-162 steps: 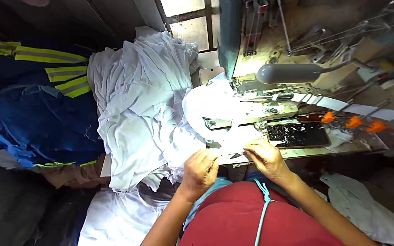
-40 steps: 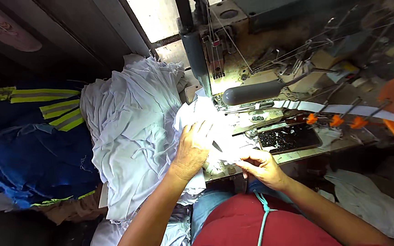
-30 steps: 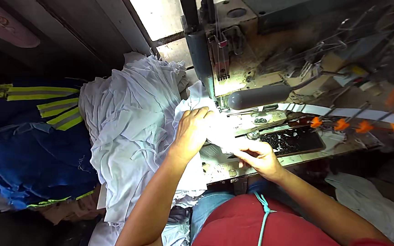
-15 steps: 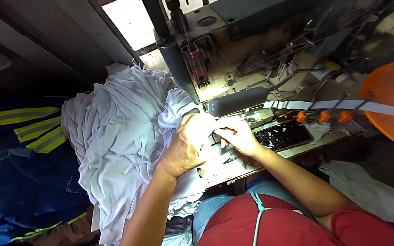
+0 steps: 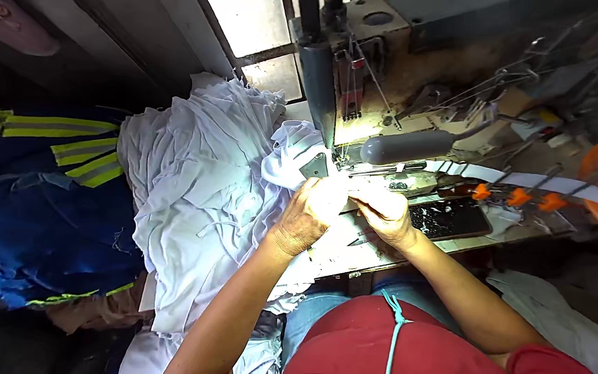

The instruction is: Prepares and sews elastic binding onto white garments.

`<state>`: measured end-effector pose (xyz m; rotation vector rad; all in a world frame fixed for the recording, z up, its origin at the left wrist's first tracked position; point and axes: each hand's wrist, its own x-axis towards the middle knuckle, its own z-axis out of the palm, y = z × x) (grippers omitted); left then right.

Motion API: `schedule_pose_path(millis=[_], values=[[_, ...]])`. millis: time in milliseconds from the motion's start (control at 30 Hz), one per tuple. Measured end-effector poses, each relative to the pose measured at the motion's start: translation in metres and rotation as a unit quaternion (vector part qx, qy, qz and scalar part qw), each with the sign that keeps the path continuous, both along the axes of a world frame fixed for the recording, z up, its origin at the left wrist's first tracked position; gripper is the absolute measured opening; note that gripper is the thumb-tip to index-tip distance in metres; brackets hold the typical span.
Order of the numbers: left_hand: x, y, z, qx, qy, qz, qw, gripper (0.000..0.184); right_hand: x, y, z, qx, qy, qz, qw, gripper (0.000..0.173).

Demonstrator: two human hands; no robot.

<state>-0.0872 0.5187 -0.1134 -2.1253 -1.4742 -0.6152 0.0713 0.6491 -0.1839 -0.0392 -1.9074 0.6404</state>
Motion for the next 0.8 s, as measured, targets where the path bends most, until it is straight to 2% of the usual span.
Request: schedule_pose_path(millis=[133, 233, 367, 600, 700, 800], values=[[0.005, -0.005, -0.009, 0.005, -0.005, 0.034, 0.999, 0.024, 0.006, -0.001, 0.000, 0.082, -0.043, -0.052, 0.994, 0.019], [0.007, -0.002, -0.008, -0.011, -0.004, 0.055, 0.998, 0.025, 0.010, -0.004, 0.006, 0.103, -0.083, -0.068, 0.989, 0.022], [0.009, 0.006, -0.006, -0.040, -0.025, 0.100, 0.994, 0.029, 0.013, -0.007, 0.012, 0.105, -0.124, -0.073, 0.984, 0.027], [0.014, 0.017, 0.005, -0.119, -0.047, 0.208, 0.970, 0.033, 0.033, -0.025, 0.004, 0.064, -0.099, -0.063, 0.991, 0.024], [0.016, 0.021, 0.009, -0.139, -0.081, 0.262, 0.952, 0.035, 0.047, -0.034, -0.008, 0.060, -0.167, -0.056, 0.983, 0.022], [0.013, 0.016, 0.011, -0.154, -0.131, 0.287, 0.936, 0.039, 0.059, -0.038, -0.028, 0.071, -0.263, -0.039, 0.961, 0.029]])
